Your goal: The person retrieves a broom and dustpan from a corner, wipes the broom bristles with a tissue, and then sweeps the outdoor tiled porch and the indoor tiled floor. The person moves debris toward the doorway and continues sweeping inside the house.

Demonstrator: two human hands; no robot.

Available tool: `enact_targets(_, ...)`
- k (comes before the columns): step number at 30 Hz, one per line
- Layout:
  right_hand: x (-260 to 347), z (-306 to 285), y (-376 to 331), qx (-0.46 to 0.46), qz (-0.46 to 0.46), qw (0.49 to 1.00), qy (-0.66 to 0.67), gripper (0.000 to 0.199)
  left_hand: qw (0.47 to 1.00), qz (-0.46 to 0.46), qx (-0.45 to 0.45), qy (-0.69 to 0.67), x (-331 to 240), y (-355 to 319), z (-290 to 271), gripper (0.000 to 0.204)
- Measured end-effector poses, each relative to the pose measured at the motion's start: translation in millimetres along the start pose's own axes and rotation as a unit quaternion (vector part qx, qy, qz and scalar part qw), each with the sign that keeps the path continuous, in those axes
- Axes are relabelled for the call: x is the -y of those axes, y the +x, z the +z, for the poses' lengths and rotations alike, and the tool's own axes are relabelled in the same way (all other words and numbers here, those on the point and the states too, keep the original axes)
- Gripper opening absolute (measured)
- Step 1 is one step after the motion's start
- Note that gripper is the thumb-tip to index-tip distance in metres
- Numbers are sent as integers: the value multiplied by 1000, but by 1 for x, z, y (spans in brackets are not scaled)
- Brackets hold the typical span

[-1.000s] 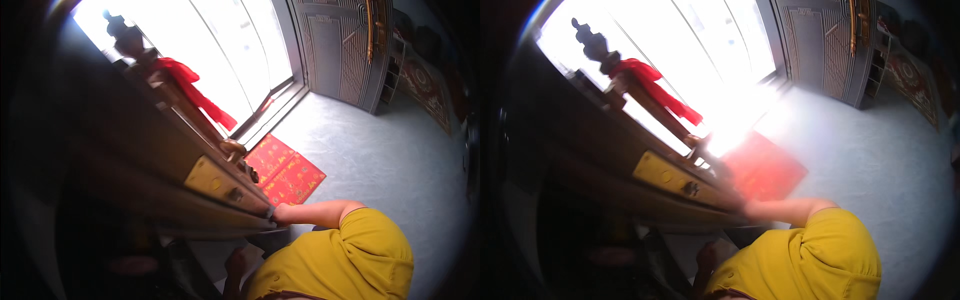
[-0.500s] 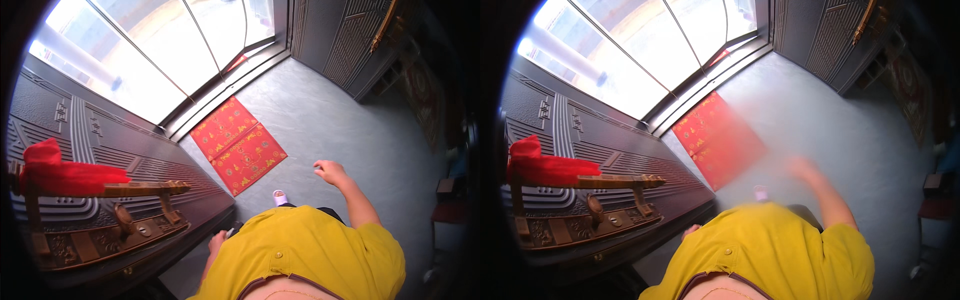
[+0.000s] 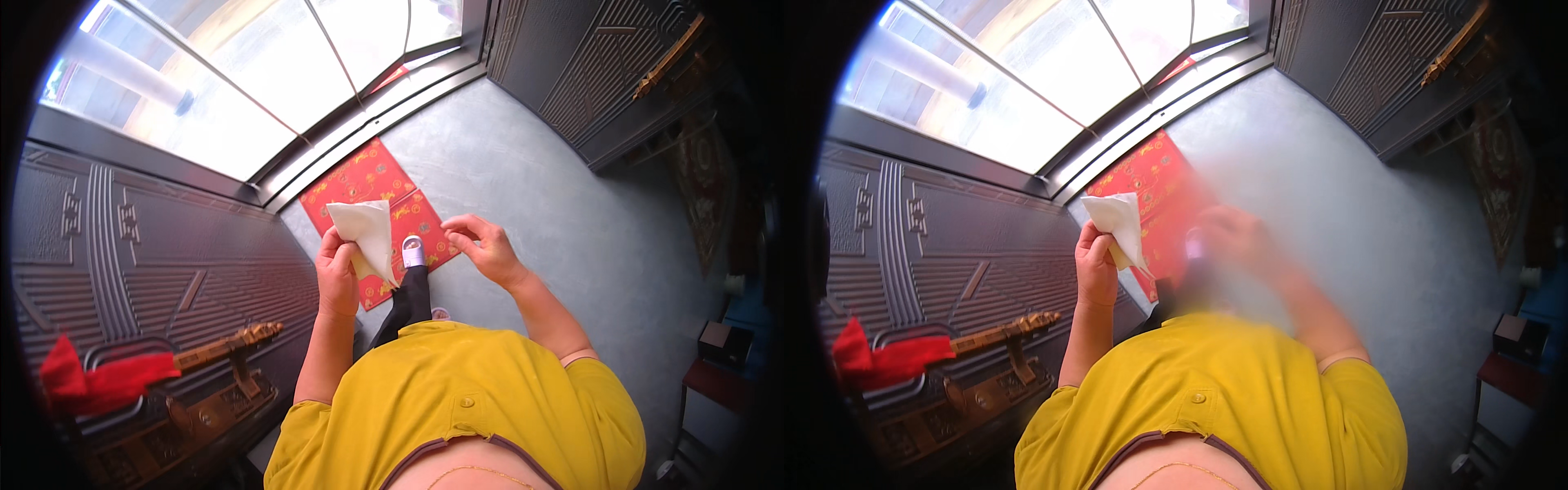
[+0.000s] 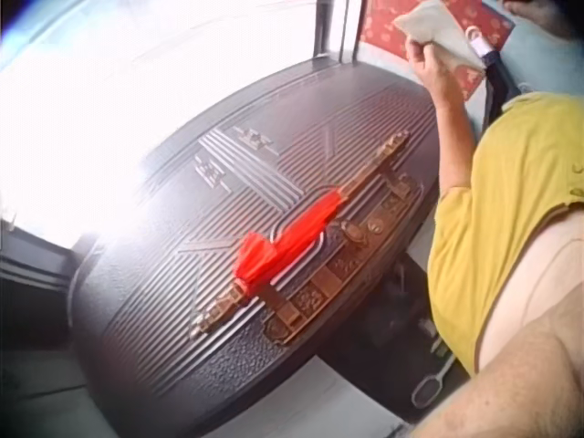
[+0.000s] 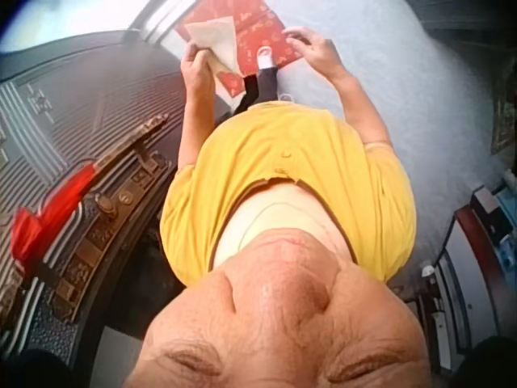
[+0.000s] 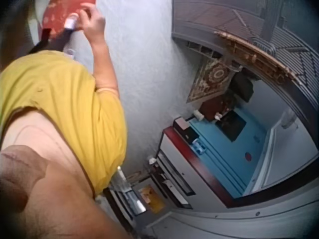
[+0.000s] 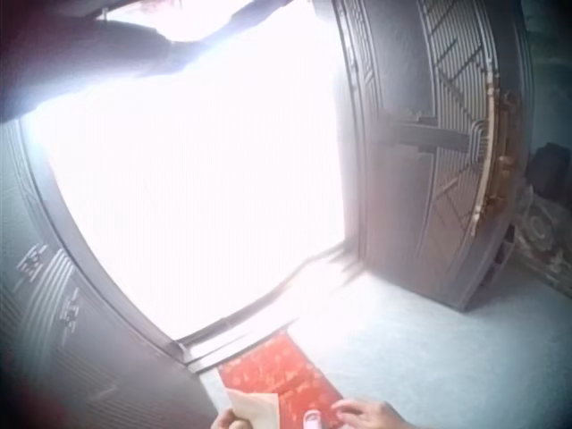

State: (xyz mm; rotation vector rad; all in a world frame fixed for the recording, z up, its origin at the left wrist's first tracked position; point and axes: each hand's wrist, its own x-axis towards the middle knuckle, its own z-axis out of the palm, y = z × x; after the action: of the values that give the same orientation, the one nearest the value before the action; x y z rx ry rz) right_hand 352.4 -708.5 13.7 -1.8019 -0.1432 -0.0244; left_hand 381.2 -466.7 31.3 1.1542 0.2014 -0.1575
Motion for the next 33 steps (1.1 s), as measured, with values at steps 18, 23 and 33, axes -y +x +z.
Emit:
enact_targets(18,-26,-92,257,-79,149,976,141,16,984,-116,137,-7,-2,296,169,31)
enact_targets(23,-74,-154,317,-73,143,969,189,18,974,-146,158,-64,9,364,236,34)
enact_targets(33,-80,-223,461,-9,201,930,308,13,991,-106,66,38,-6,458,286,35)
